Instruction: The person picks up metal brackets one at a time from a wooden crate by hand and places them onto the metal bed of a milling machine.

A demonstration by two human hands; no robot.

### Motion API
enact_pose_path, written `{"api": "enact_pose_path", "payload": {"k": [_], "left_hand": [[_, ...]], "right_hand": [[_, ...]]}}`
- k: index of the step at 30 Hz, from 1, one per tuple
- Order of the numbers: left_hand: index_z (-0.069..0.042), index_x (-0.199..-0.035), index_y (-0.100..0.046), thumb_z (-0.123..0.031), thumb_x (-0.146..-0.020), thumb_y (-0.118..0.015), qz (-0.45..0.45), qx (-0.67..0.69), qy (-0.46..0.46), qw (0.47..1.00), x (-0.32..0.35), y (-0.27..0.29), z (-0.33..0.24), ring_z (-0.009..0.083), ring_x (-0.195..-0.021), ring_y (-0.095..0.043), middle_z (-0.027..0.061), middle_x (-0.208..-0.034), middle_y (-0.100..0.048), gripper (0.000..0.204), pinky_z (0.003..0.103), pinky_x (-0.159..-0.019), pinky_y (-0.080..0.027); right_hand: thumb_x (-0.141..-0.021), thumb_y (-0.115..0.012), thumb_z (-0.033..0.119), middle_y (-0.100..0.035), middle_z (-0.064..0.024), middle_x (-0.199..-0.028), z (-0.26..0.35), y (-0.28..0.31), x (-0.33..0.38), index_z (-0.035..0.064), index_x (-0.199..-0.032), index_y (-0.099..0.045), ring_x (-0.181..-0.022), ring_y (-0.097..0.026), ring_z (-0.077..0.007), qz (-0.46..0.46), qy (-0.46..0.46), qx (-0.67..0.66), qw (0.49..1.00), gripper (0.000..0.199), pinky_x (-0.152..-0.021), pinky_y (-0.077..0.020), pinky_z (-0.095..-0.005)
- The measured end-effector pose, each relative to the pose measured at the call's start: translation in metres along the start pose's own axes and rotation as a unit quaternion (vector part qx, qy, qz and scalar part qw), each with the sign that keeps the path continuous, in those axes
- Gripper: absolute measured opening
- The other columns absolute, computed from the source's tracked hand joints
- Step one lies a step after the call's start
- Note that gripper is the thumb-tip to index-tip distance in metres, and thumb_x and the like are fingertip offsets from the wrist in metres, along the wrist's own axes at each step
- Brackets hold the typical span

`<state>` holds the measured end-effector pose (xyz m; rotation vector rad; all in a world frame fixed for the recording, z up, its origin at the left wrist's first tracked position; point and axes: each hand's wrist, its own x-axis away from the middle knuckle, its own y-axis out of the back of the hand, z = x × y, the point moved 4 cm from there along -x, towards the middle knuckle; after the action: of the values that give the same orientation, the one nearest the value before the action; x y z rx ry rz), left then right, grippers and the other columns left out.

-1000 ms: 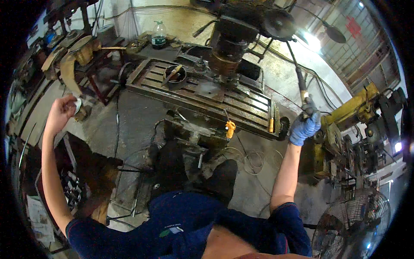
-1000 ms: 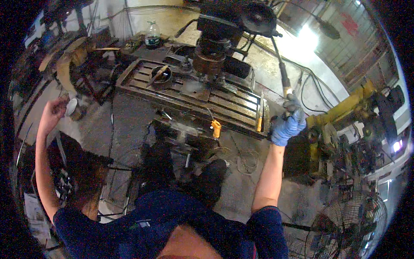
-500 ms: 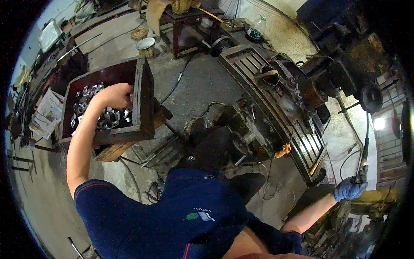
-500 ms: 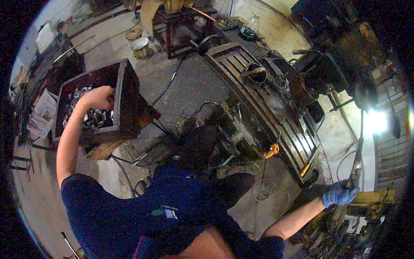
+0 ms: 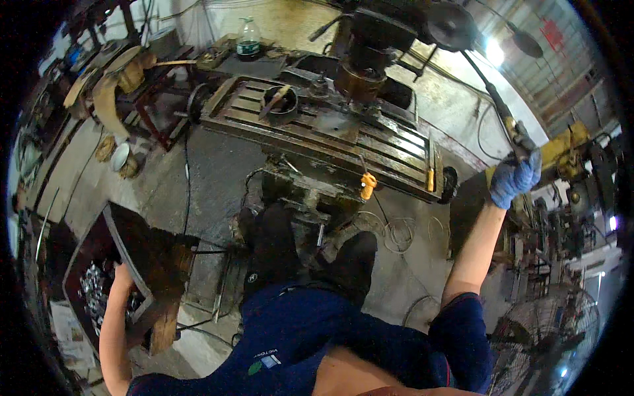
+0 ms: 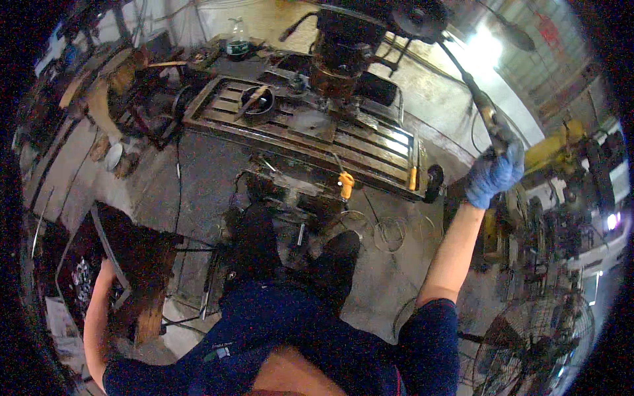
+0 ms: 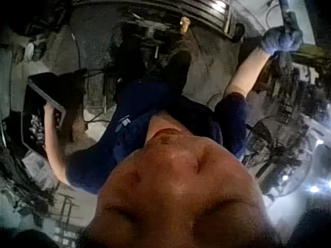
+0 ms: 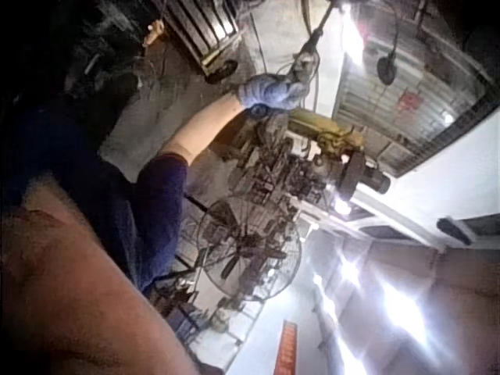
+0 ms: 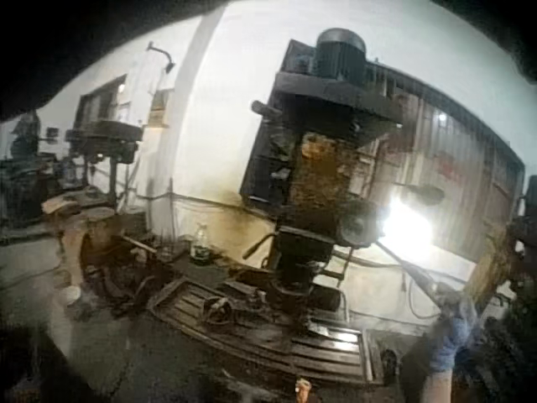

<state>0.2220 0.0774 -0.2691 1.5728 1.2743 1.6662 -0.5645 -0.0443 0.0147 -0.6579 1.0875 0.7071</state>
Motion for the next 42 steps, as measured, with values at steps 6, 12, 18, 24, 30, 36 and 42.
{"api": "enact_pose_path", "payload": {"k": [6, 12, 18, 24, 30, 36, 42], "left_hand": [[-0.007, -0.111, -0.053, -0.011, -0.056, -0.068, -0.031, 0.014, 0.006, 0.999, -0.006, -0.005, 0.007, 0.0355, -0.105, -0.049, 0.0173, -0.109, -0.056, 0.057, 0.044, -0.094, -0.034], [-0.006, -0.111, -0.053, -0.008, -0.057, -0.067, -0.053, 0.021, -0.001, 0.998, -0.009, -0.007, 0.010, 0.0348, -0.104, -0.049, 0.0177, -0.108, -0.055, 0.056, 0.043, -0.092, -0.035], [-0.005, -0.111, -0.052, -0.006, -0.058, -0.065, -0.073, 0.020, 0.005, 0.997, -0.004, -0.007, 0.011, 0.0341, -0.103, -0.050, 0.0181, -0.108, -0.055, 0.055, 0.042, -0.090, -0.037], [-0.004, -0.111, -0.052, -0.003, -0.059, -0.064, -0.084, 0.024, 0.004, 0.996, -0.005, -0.008, 0.010, 0.0334, -0.102, -0.050, 0.0185, -0.107, -0.055, 0.054, 0.040, -0.089, -0.038], [-0.003, -0.111, -0.051, -0.001, -0.059, -0.062, -0.102, 0.031, 0.001, 0.994, -0.005, -0.005, 0.006, 0.0327, -0.101, -0.050, 0.0190, -0.107, -0.054, 0.053, 0.039, -0.087, -0.039], [-0.001, -0.111, -0.050, 0.002, -0.060, -0.061, -0.187, 0.061, -0.050, 0.979, 0.022, 0.035, -0.012, 0.0321, -0.101, -0.050, 0.0194, -0.107, -0.054, 0.052, 0.038, -0.085, -0.040], [0.001, -0.098, -0.055, -0.009, -0.080, -0.058, -0.302, 0.471, -0.047, 0.828, 0.080, 0.133, -0.043, 0.0072, -0.061, -0.050, 0.0027, -0.071, -0.058, 0.021, 0.021, -0.055, -0.041]], "right_hand": [[-0.081, -0.043, 0.018, -0.060, -0.0180, -0.084, 0.008, -0.010, -0.019, -0.0068, -0.085, -0.058, -0.094, -0.057, -0.0333, 0.027, 0.020, -0.022, 0.999, 0.029, -0.093, -0.0382, -0.0459], [-0.083, -0.048, 0.023, -0.063, -0.0168, -0.088, 0.015, -0.011, -0.042, -0.0070, -0.087, -0.060, -0.087, -0.059, -0.0228, 0.025, 0.044, 0.016, 0.999, 0.032, -0.088, -0.0411, -0.0329], [-0.081, -0.052, 0.017, -0.059, -0.0154, -0.100, 0.037, -0.012, -0.025, -0.0072, -0.103, -0.057, -0.094, -0.054, -0.0205, -0.052, 0.065, 0.036, 0.996, 0.033, -0.090, -0.0371, -0.0323], [-0.085, -0.049, 0.027, -0.059, -0.0200, -0.103, 0.047, 0.010, 0.034, -0.0089, -0.107, -0.054, -0.097, -0.055, -0.0255, -0.034, -0.007, 0.098, 0.995, 0.043, -0.091, -0.0389, -0.0361], [-0.080, -0.059, 0.024, -0.062, -0.0055, -0.086, -0.011, 0.033, 0.146, -0.0011, -0.095, -0.063, -0.077, -0.054, -0.0119, 0.064, -0.208, 0.120, 0.969, 0.029, -0.073, -0.0437, -0.0269], [-0.081, -0.059, 0.018, -0.060, -0.0008, -0.078, -0.039, -0.003, 0.245, -0.0025, -0.091, -0.064, -0.065, -0.048, -0.0071, 0.205, -0.474, 0.042, 0.855, 0.023, -0.061, -0.0400, -0.0210], [-0.082, -0.060, 0.025, -0.062, -0.0043, -0.080, -0.100, 0.010, 0.312, -0.0011, -0.091, -0.064, -0.068, -0.056, -0.0108, 0.118, -0.577, -0.013, 0.808, 0.028, -0.062, -0.0479, -0.0252]]}}
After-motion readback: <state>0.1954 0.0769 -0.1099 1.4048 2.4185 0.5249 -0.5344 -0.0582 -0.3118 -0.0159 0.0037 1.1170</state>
